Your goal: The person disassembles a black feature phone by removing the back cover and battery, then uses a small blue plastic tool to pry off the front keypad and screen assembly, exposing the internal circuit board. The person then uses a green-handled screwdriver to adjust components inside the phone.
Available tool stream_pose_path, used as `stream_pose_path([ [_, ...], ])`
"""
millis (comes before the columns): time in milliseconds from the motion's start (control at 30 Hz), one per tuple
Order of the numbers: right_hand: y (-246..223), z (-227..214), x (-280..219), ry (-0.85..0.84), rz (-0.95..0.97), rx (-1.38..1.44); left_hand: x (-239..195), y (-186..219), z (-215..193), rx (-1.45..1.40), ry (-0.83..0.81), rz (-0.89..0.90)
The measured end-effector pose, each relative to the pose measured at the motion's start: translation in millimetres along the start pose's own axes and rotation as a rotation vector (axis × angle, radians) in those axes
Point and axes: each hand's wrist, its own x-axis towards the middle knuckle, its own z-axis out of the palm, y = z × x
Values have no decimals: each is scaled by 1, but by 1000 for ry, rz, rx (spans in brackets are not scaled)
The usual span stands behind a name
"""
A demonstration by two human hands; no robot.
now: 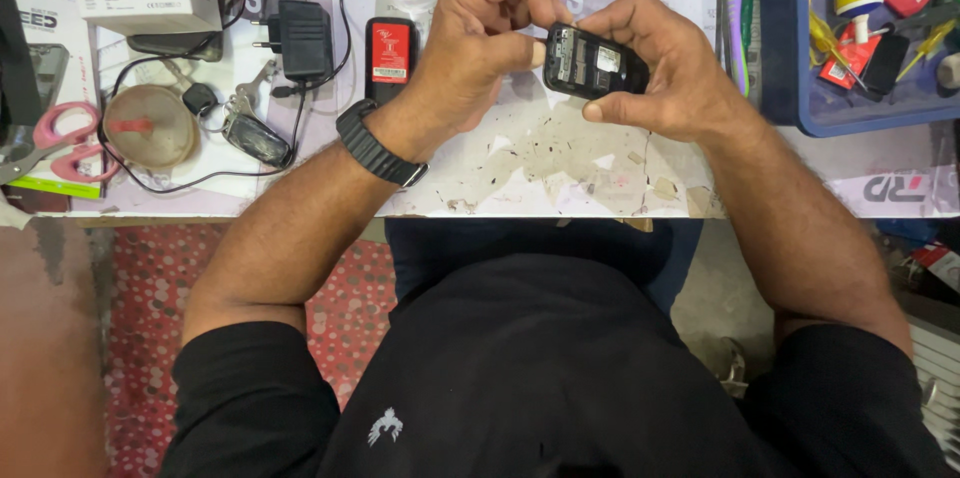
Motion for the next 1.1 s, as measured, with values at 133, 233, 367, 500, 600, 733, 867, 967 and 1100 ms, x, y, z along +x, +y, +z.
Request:
stream_pose_path([
  [133,-3,2,2,7,36,38,1,0,-1,-14,16,-9],
  [233,-7,5,4,-15,8,76,2,-1,0,27,55,-17],
  [367,-6,7,5,-37,55,143,4,-2,3,-83,153,-71],
  [500,-1,8,5,-71,87,254,1,1,3,-76,181,-82],
  [600,0,9,4,-66,75,214,1,2,5,-97,181,-82],
  [733,2,8,5,-55,63,154,1,4,6,-103,139,-58],
  [867,6,8,3,-49,5,135,1,4,6,-89,100,-30],
  [967,7,10,3,-30,21,104,1,3,5,-77,101,-9],
  [1100,7,12,5,-18,14,90,0,-1,3,-84,118,1],
])
